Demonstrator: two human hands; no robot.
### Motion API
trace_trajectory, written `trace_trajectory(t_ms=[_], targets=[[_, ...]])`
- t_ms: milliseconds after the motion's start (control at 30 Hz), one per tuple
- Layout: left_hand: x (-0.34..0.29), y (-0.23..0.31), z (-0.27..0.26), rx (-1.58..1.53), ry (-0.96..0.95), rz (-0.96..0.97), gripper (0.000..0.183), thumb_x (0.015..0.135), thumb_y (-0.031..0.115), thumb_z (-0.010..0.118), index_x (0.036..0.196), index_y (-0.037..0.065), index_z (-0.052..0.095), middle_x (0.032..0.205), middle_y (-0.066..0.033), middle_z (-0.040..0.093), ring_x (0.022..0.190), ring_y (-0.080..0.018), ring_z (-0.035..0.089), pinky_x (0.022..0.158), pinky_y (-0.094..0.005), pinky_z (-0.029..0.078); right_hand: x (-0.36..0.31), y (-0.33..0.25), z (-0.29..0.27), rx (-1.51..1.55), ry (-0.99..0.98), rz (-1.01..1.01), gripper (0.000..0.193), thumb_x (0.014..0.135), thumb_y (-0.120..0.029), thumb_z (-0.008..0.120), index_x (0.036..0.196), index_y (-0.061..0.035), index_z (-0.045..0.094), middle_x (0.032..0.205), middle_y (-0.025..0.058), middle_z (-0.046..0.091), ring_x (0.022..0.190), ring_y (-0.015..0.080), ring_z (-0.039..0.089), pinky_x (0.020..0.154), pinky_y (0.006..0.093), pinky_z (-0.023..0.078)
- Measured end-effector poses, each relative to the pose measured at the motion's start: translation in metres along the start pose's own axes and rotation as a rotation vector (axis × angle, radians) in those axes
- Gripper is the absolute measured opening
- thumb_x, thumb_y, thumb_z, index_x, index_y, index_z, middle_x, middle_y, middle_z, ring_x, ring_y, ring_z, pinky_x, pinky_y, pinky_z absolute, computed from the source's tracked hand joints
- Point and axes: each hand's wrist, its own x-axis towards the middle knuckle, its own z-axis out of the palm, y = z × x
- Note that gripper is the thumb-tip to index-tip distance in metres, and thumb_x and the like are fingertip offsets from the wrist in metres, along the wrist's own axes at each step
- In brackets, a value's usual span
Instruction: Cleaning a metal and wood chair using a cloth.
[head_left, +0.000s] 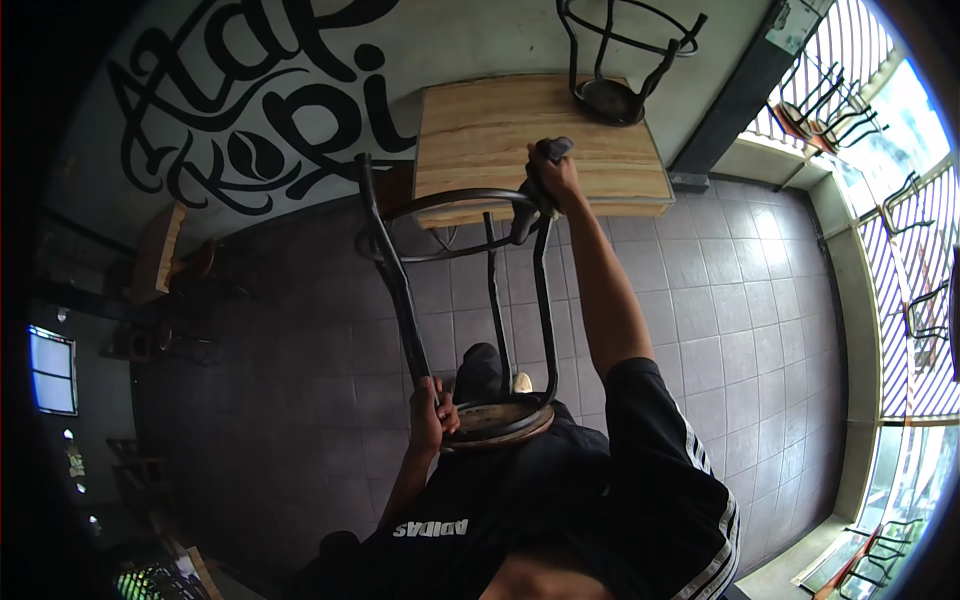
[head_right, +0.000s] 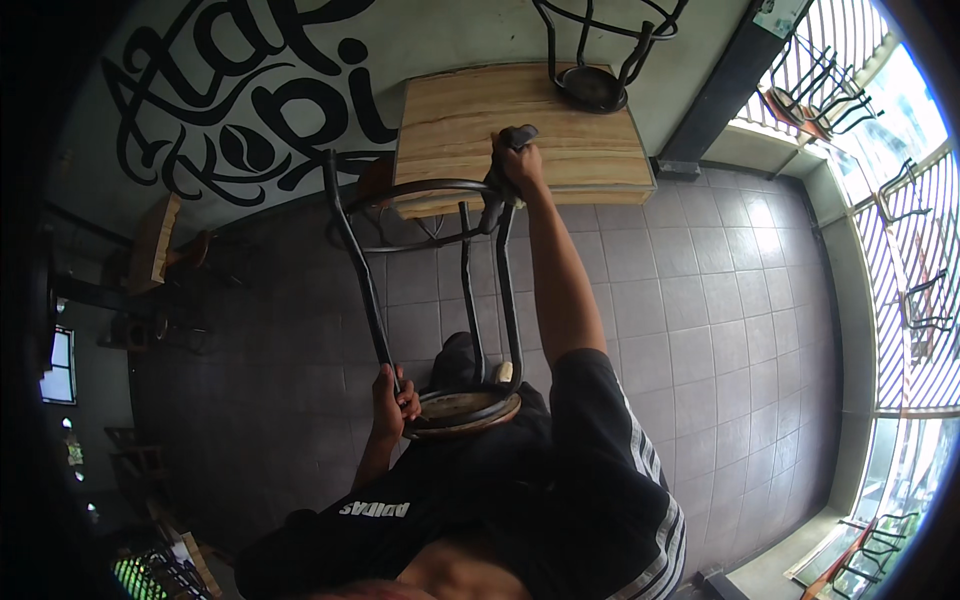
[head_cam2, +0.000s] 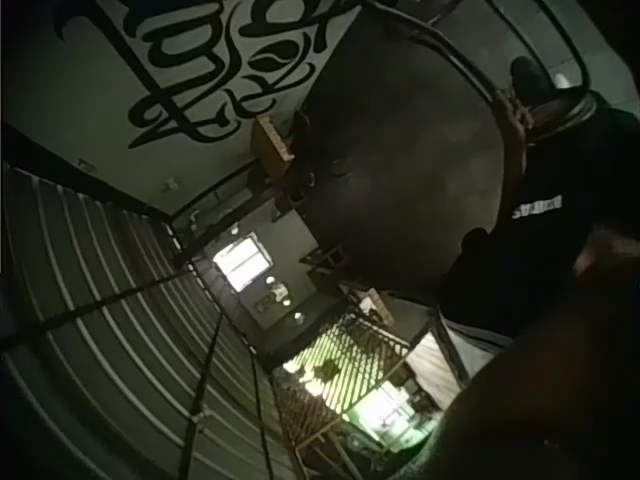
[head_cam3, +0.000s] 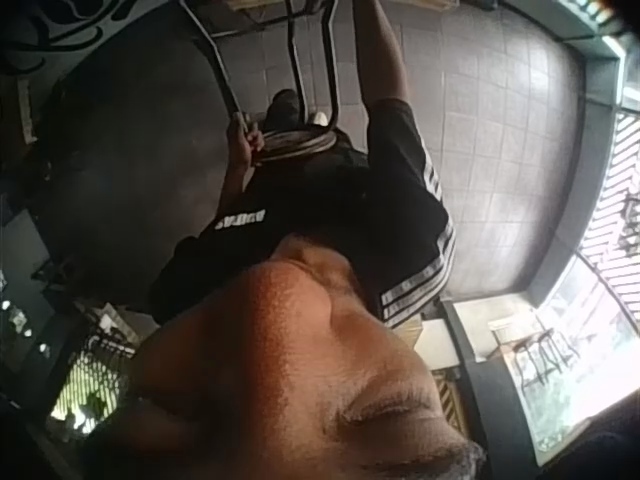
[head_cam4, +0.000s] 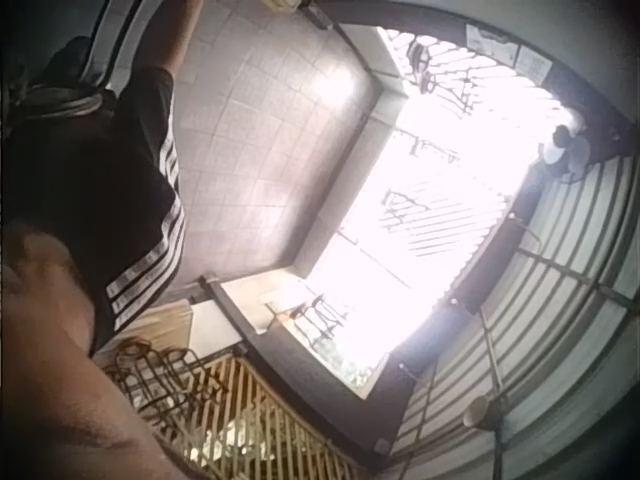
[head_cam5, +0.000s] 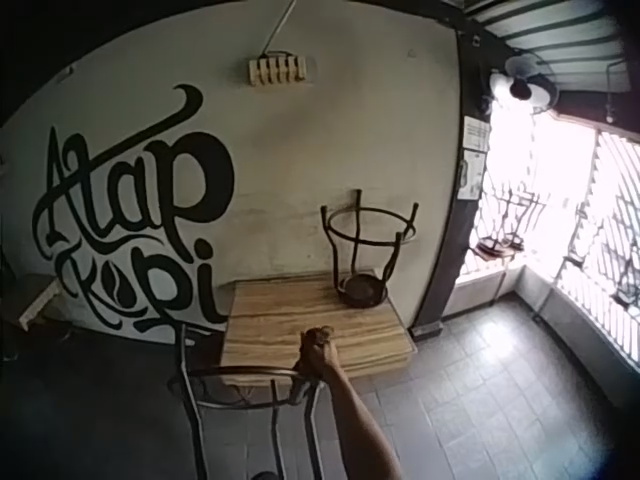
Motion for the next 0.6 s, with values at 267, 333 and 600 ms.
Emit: trace_trajectory(t_ms=[267,333,600], targets=[[-0.003,0.001,-0.001,0.025,0.021,0.005,0.044,0.093,0.056,0.036,0.089,0.013,0.038,0.049,0.0044,0.025,0.034,-0.007,0.024,0.036,-0.0243,0.028,-0.012,-0.005,0.003,0.424,-0.116,-0.087,0.034,0.089,-0.033,0.056,0.067,-0.0069,0.051,0.057,-0.0008,0.047,0.053,0.0115,0.044,0.05,0.0286,0.039],[0.003,0.003,0.005,0.047,0.011,-0.002,0.044,0.092,0.057,0.036,0.089,0.013,0.038,0.049,0.0045,0.025,0.034,-0.0069,0.024,0.035,-0.0244,0.027,-0.003,0.012,-0.007,0.262,-0.082,0.019,0.034,0.088,-0.034,0.058,0.068,-0.0074,0.052,0.058,-0.001,0.048,0.053,0.0116,0.046,0.051,0.0281,0.039],[-0.01,0.002,-0.002,0.037,0.033,0.032,0.045,0.092,0.057,0.037,0.089,0.012,0.038,0.049,0.0046,0.025,0.033,-0.0068,0.023,0.035,-0.0245,0.026,-0.011,-0.022,-0.002,0.431,-0.173,0.154,0.04,0.081,-0.048,0.064,0.076,-0.0085,0.057,0.066,0.0008,0.057,0.058,0.0169,0.057,0.057,0.0318,0.046]])
